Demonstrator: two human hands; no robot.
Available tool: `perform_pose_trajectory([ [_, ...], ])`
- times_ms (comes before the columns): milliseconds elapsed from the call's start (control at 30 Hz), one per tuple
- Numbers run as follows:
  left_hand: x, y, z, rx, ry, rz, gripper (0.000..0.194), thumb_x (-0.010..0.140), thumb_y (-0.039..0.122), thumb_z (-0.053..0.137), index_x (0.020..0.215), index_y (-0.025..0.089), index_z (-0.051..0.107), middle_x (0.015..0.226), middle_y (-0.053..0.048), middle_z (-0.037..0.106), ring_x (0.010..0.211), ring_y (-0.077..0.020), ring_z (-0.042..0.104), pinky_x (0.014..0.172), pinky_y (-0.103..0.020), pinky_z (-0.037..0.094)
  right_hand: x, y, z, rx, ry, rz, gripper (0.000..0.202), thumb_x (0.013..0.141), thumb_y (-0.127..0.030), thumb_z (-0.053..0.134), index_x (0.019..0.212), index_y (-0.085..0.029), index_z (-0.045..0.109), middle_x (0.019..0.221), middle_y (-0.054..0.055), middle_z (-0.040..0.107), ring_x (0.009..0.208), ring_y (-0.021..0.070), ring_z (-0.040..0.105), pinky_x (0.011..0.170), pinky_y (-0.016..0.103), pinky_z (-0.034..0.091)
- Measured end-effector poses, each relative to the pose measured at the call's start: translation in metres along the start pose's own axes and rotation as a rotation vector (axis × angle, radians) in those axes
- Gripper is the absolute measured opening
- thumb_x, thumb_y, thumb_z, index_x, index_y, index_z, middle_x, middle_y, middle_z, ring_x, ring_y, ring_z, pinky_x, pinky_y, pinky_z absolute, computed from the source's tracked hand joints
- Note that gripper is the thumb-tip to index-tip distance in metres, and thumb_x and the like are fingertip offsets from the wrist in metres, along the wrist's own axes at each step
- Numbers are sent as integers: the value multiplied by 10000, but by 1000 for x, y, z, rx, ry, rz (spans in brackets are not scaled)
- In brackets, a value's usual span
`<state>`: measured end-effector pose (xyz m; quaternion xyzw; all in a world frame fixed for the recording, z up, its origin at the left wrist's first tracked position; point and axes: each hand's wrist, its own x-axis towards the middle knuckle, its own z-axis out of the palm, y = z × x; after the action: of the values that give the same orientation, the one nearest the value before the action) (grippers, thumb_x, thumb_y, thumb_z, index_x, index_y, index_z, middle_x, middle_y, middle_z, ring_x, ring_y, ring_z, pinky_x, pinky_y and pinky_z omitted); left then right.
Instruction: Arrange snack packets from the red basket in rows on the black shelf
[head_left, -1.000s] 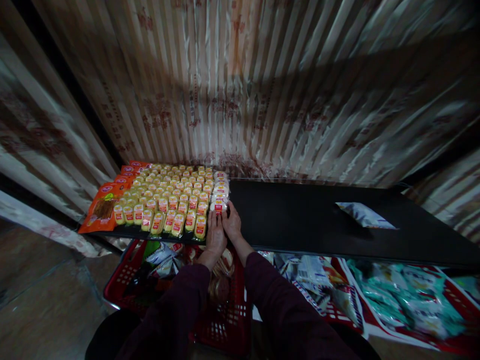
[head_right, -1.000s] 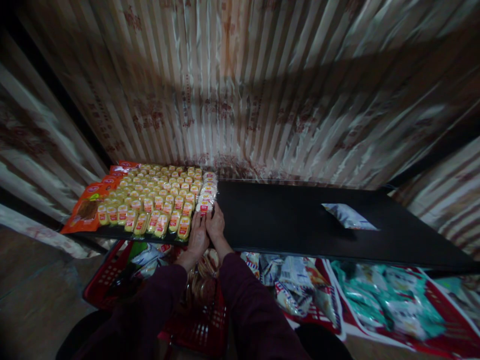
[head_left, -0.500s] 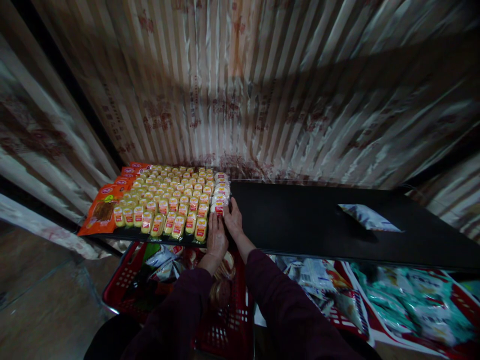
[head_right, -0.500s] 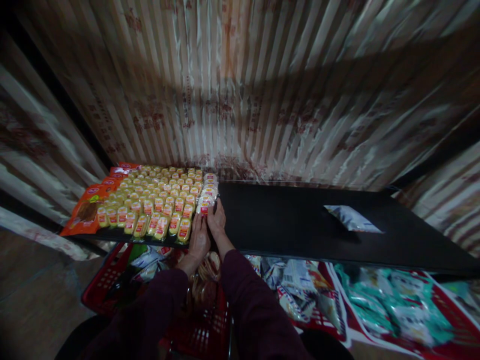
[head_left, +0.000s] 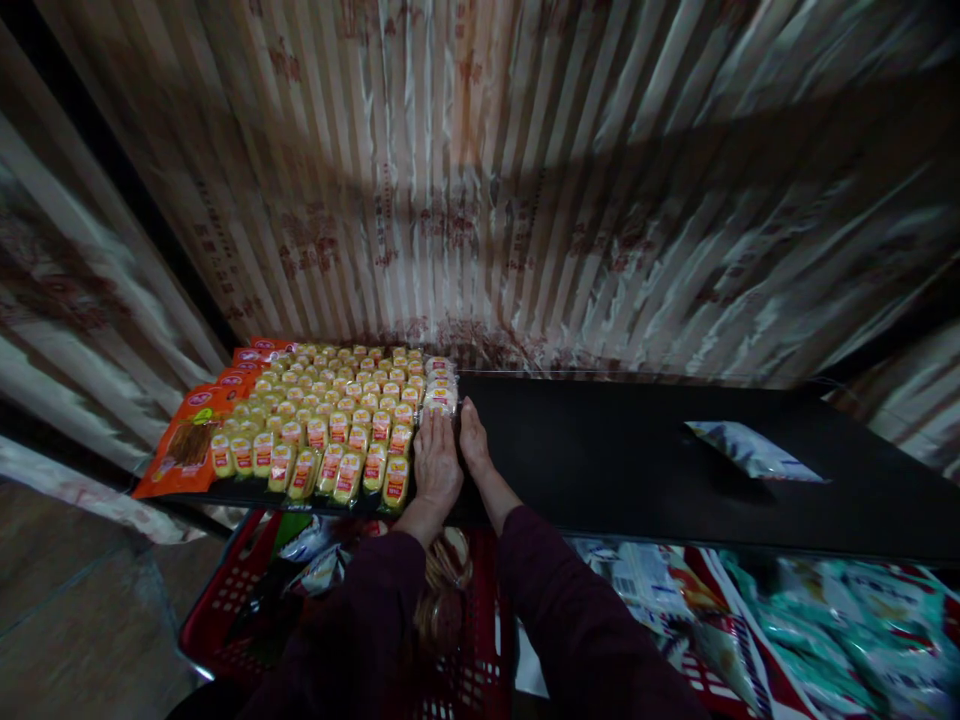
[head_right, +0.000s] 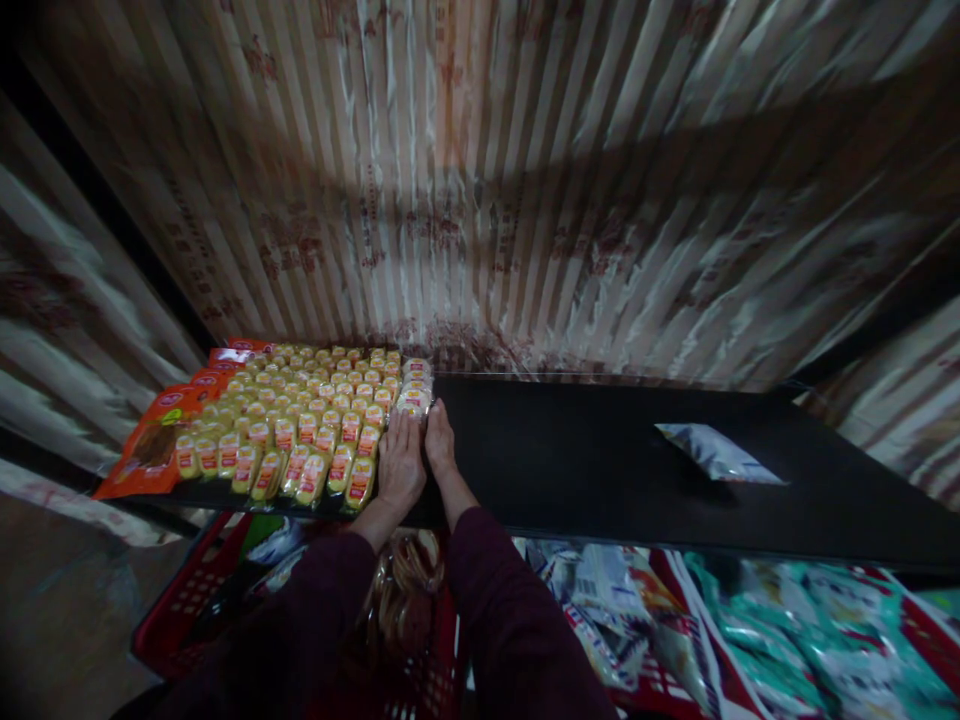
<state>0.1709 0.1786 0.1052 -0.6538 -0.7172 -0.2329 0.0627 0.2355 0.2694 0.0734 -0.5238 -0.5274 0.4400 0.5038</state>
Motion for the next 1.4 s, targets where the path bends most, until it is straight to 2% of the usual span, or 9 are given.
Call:
perform_pose_trajectory([
  [67, 20, -2, -3, 16, 3, 0, 532, 896, 168, 347, 1424, 97, 353, 1523, -138, 271, 1433, -281, 138, 1137, -484, 222, 7, 3, -1, 34, -13, -7, 766, 829, -691, 303, 1358, -165, 474, 1449, 57, 426, 1376, 204, 339, 1165, 363, 212],
  [200, 55, -6, -9, 43, -111, -9, 525, 932, 284, 311, 1423, 108, 367, 1518, -152, 279, 1430, -301, 143, 1150, -533, 116, 18, 5, -2, 66, -29, -11, 773, 821, -702, 311, 1355, -168, 481, 1450, 56, 421, 1379, 201, 334, 1169, 361, 204],
  [367, 75, -8, -9, 59, -212, 5, 522, 936, 320, 283, 1424, 159, 373, 1520, -109, 298, 1430, -267, 161, 1155, -521, 87, 30, 3, 6, 109, -41, 2, 776, 821, -705, 313, 1344, -161, 493, 1449, 62, 421, 1367, 204, 356, 1163, 353, 218],
  [533, 78, -13, -1, 91, -247, 20, 512, 940, 303, 259, 1411, 158, 397, 1494, -112, 350, 1416, -264, 211, 1155, -515, 68, 35, 2, 13, 118, -84, 0, 722, 832, -694, 319, 1298, -192, 545, 1392, 46, 501, 1326, 206, 419, 1145, 356, 262],
  [700, 75, -16, 5, 110, -203, 34, 506, 936, 271, 276, 1408, 136, 400, 1494, -126, 343, 1413, -269, 221, 1157, -511, 73, 30, 1, 14, 78, -63, -26, 651, 867, -643, 316, 1300, -213, 543, 1359, 32, 539, 1319, 195, 427, 1143, 357, 268],
  [800, 74, -16, 7, 98, -153, 39, 498, 935, 281, 302, 1390, 124, 427, 1473, -144, 373, 1406, -279, 242, 1154, -520, 93, 32, 1, 13, 29, -27, -20, 694, 867, -649, 290, 1324, -179, 517, 1401, 59, 491, 1341, 205, 398, 1150, 362, 256],
  [967, 74, -17, 8, 78, -74, 97, 492, 928, 296, 329, 1360, 98, 459, 1442, -165, 415, 1403, -272, 250, 1159, -516, 96, 52, 1, 9, 21, -6, -31, 724, 844, -681, 312, 1313, -173, 529, 1413, 61, 475, 1361, 213, 366, 1164, 383, 217],
  [1133, 74, -18, 9, 93, -77, 110, 485, 924, 288, 337, 1328, 59, 478, 1424, -190, 430, 1395, -271, 269, 1156, -523, 98, 71, 2, 8, 51, -80, -3, 715, 827, -710, 326, 1231, -188, 598, 1318, 68, 574, 1279, 218, 477, 1116, 390, 305],
  [1400, 72, -17, 4, 69, -33, 128, 476, 925, 283, 333, 1315, 61, 491, 1401, -197, 457, 1384, -270, 295, 1150, -527, 123, 68, 11, 3, 104, -8, 3, 703, 857, -655, 331, 1284, -138, 541, 1413, 100, 470, 1335, 209, 405, 1141, 391, 254],
])
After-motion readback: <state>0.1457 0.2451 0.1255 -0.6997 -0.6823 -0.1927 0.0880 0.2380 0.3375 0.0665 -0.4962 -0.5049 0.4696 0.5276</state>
